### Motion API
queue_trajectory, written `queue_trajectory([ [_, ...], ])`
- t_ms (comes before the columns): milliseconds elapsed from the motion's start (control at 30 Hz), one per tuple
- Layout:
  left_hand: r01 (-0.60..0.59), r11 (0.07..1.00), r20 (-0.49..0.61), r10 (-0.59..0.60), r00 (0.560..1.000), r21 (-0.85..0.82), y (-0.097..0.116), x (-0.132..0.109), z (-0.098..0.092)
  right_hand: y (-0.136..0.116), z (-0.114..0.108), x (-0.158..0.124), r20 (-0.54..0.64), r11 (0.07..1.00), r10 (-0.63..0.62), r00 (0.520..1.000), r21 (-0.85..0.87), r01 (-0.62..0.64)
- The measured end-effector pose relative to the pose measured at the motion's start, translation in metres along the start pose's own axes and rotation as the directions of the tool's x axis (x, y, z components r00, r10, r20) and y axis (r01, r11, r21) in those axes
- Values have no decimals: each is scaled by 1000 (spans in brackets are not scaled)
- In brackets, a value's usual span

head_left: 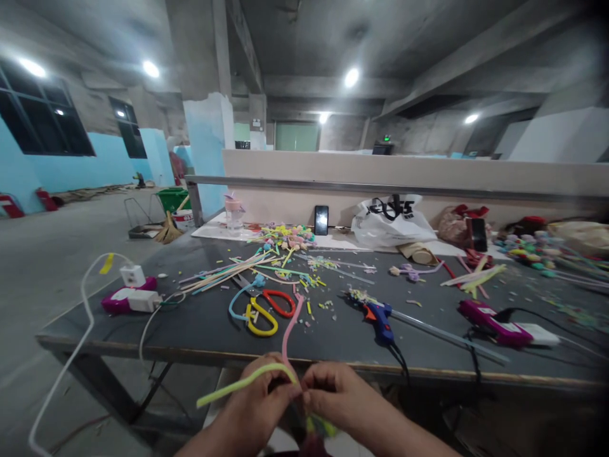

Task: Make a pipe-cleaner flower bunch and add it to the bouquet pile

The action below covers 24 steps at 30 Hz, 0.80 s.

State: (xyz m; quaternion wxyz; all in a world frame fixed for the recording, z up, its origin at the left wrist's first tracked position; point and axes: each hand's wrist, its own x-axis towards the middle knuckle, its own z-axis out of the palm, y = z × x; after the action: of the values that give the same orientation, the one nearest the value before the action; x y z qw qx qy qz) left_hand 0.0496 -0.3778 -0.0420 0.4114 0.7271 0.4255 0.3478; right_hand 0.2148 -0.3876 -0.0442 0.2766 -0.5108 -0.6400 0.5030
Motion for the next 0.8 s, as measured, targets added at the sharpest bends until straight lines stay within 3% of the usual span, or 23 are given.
queue_trajectory([
  [100, -83, 996, 47, 82, 996, 23, -4, -3, -1, 6, -4, -2, 192, 898, 82, 978, 412, -156],
  [233, -219, 975, 75, 215, 974, 44, -14, -5, -1, 11, -3, -4, 195, 838, 96, 976, 513, -185],
  [333, -256, 966, 63, 254, 965, 37, -18, -4, -1, 8, -2, -4, 135, 870, 131, 982, 460, -179],
  [433, -186, 983, 25, 185, 982, 0, -15, -4, 2, 1, 0, -3, 38, 951, 138, 990, 273, -143],
  [500, -96, 995, -1, 96, 995, -12, -12, -3, 4, -2, 3, -2, -75, 999, 43, 996, 26, -41],
  [533, -51, 999, -13, 50, 999, -12, -11, -3, 5, -4, 4, -3, -139, 991, -61, 988, -127, 44],
  [600, 42, 999, -27, -42, 999, -10, -9, -2, 7, -7, 6, -4, -184, 869, -335, 924, -439, 228],
  [667, 131, 991, -27, -131, 991, -24, -9, 0, 8, -8, 8, -6, -112, 664, -549, 829, -660, 351],
  [733, 221, 973, -14, -223, 975, -70, -11, 4, 9, -9, 10, -8, 10, 476, -636, 772, -782, 403],
  [800, 279, 945, 29, -278, 960, -173, -14, 7, 12, -9, 13, -8, 111, 322, -649, 752, -857, 404],
])
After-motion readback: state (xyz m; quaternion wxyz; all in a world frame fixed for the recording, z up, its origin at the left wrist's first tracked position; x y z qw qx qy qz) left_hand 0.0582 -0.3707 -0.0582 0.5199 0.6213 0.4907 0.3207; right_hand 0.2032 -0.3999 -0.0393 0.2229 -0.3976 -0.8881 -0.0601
